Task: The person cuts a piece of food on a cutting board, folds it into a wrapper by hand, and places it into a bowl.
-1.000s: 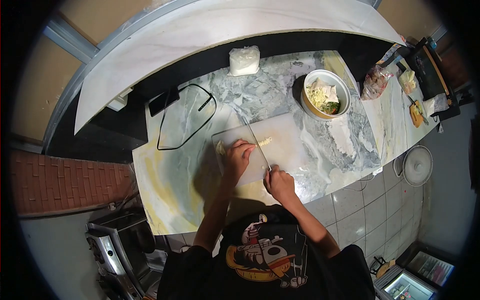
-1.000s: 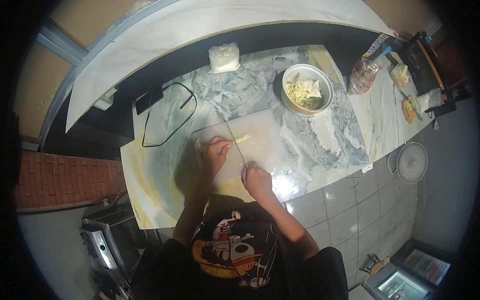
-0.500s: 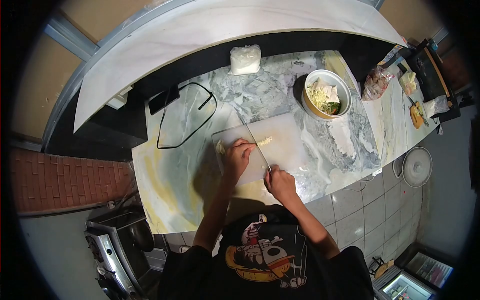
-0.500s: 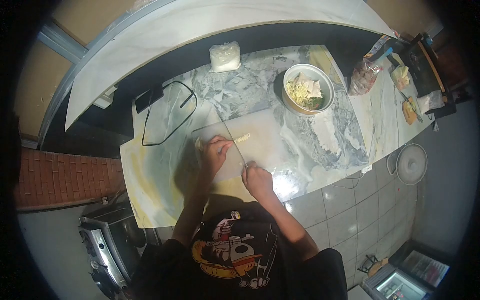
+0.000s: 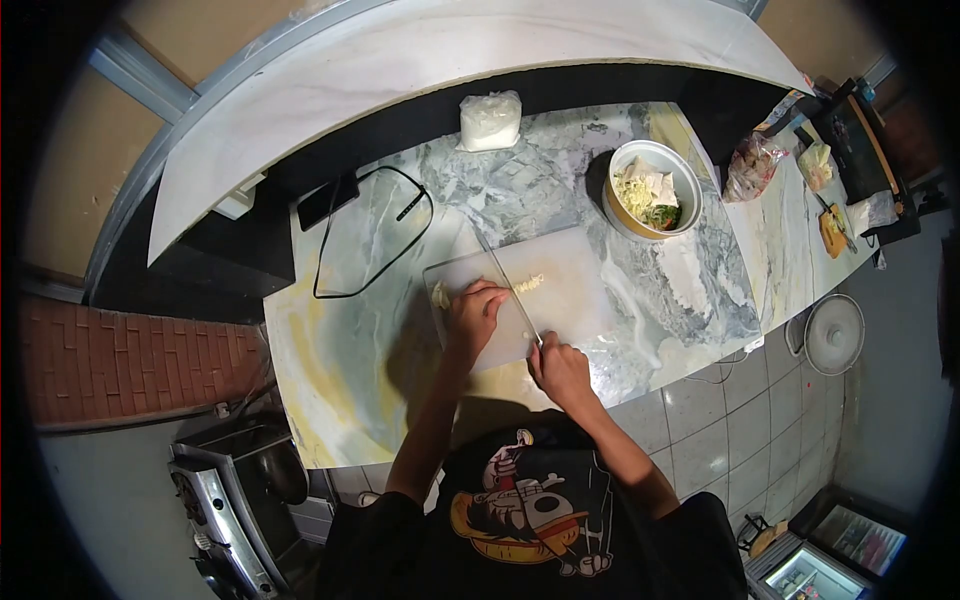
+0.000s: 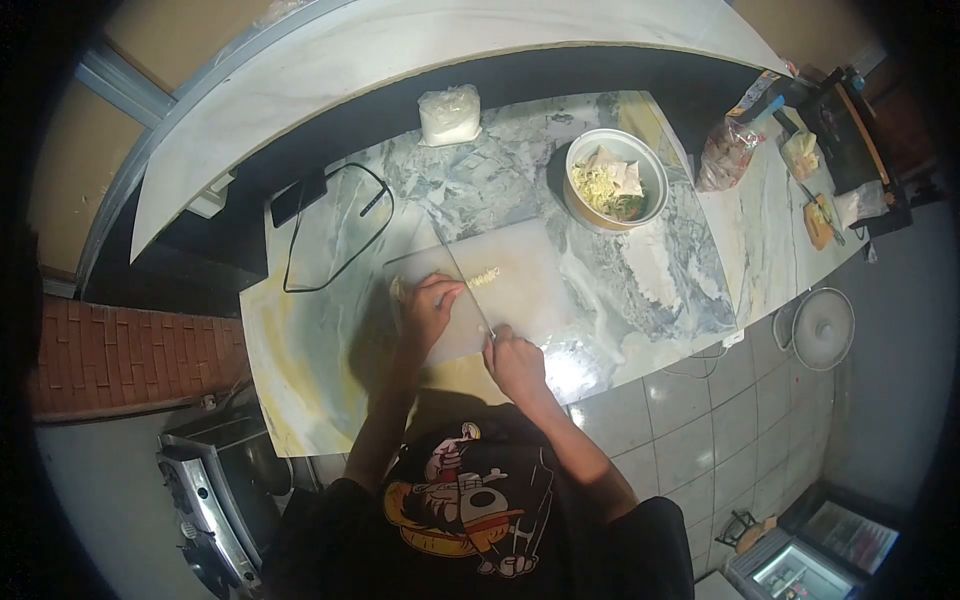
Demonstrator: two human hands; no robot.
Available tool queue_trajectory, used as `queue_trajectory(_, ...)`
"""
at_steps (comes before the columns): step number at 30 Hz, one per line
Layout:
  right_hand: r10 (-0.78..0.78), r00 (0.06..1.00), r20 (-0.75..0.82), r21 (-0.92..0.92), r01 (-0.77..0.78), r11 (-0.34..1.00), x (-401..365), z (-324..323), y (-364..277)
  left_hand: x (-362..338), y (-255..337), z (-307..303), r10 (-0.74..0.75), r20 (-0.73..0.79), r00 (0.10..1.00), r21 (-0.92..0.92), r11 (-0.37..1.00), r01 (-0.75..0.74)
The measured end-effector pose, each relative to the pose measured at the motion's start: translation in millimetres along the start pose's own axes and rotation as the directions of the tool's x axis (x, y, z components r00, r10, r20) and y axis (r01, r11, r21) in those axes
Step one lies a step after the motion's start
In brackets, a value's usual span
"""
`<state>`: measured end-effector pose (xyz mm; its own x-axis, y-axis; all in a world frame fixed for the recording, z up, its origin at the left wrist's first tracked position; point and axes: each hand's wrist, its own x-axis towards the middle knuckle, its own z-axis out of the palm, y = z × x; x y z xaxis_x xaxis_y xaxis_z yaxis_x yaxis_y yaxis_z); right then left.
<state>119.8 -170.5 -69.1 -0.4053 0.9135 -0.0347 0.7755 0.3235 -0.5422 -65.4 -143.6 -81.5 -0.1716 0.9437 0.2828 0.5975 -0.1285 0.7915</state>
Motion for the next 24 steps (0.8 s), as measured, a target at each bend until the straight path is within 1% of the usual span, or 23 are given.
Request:
queue_trajectory(2, 0.000, 1.000, 0.005, 0.003, 0.000, 1.000, 0.6, -0.8, -0.6, 0.1, -1.8, -0.5, 0.016, 0.000, 1.000, 0.015, 1.000, -0.016)
queue_trajectory(5, 0.003, 1.000, 0.016, 0.000, -0.003, 1.000, 2.4, -1.7, -1.0, 1.0, 1.5, -1.9, -0.032, 0.037, 0.999, 0.011, 0.999, 0.032)
queue_trajectory(7, 0.005, 1.000, 0.023, -0.003, -0.005, 1.000, 4.2, -3.4, -3.7, 0.1, 2.9, -1.3, -0.009, -0.005, 1.000, 0.037, 0.999, 0.009)
queue_trajectory(9, 0.033, 0.998, 0.046, -0.005, -0.033, 0.999, 5.9, -6.4, -6.9, 0.2, -0.8, -0.8, -0.001, 0.003, 1.000, 0.027, 1.000, 0.001)
queue_trajectory(14, 0.022, 1.000, 0.002, 0.026, -0.022, 0.999, 1.6, -2.2, -4.0, 0.1, 2.2, -0.8, 0.017, -0.006, 1.000, 0.040, 0.999, -0.017)
queue_trajectory(16, 0.018, 1.000, -0.013, 0.027, -0.018, 0.999, 0.8, -1.7, -3.9, -0.2, 1.7, -0.4, -0.059, 0.017, 0.998, -0.021, 0.998, 0.059)
queue_trajectory(19, 0.014, 1.000, -0.018, 0.017, -0.014, 1.000, 0.1, -0.8, -1.8, 0.0, 1.2, -0.6, -0.064, 0.021, 0.998, -0.053, 0.996, 0.065)
queue_trajectory(20, -0.002, 1.000, -0.027, 0.011, 0.002, 1.000, -0.2, 1.7, 0.6, 0.0, 0.6, 0.2, -0.063, 0.024, 0.998, -0.055, 0.996, 0.064)
queue_trajectory(22, -0.020, 0.999, -0.037, 0.007, 0.021, 1.000, -0.1, 2.2, 1.5, 0.4, -3.1, 0.2, 0.006, 0.007, 1.000, -0.032, 0.999, -0.006)
queue_trajectory(24, -0.025, 0.999, -0.023, 0.018, 0.026, 1.000, 0.3, 0.0, 0.5, 0.6, -5.3, 0.1, -0.001, 0.013, 1.000, -0.030, 1.000, 0.002)
